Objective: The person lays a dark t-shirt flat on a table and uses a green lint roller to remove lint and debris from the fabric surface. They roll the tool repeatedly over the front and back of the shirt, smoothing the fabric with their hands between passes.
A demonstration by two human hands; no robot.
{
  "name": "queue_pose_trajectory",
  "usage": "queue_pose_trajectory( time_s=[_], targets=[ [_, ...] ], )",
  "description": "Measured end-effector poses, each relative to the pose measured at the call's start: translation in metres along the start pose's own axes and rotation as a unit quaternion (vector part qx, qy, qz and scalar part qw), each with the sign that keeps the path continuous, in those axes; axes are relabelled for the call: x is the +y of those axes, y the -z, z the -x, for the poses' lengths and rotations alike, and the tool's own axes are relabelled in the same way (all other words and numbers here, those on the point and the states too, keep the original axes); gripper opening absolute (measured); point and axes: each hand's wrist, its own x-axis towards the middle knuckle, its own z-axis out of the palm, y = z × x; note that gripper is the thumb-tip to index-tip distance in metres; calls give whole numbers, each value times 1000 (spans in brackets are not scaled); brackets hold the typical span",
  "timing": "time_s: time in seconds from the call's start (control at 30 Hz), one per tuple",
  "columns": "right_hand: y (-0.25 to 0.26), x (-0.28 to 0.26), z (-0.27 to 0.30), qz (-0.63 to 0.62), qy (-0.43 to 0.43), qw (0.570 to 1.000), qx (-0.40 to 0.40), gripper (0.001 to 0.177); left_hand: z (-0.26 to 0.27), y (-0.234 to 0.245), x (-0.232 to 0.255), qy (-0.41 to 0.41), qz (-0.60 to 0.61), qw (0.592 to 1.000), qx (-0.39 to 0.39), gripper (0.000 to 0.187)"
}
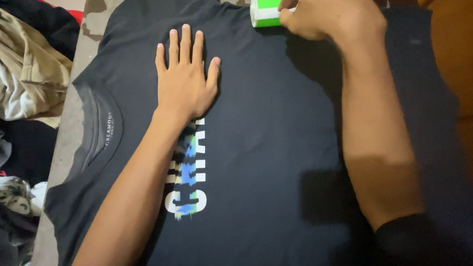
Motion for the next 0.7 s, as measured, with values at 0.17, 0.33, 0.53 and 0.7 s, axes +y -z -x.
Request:
queue_pose_trajectory(
  time_s=[0.17, 0.33, 0.53, 0.7],
  targets=[
    [28, 0, 5, 86, 48, 992, -76, 34, -4, 3, -1, -12, -1, 1000, 8, 67],
    [51, -12, 34, 116, 61, 975, -178, 30, -3, -5, -5, -17, -2, 1000, 5, 65],
    [44, -31, 39, 133, 100, 970, -176, 29, -10, -17, -18, -42, 22, 997, 54, 51],
    [1, -29, 4, -55, 149, 987, -29, 29, -10, -19, -21, -51, 13, 996, 71, 50]
  ],
)
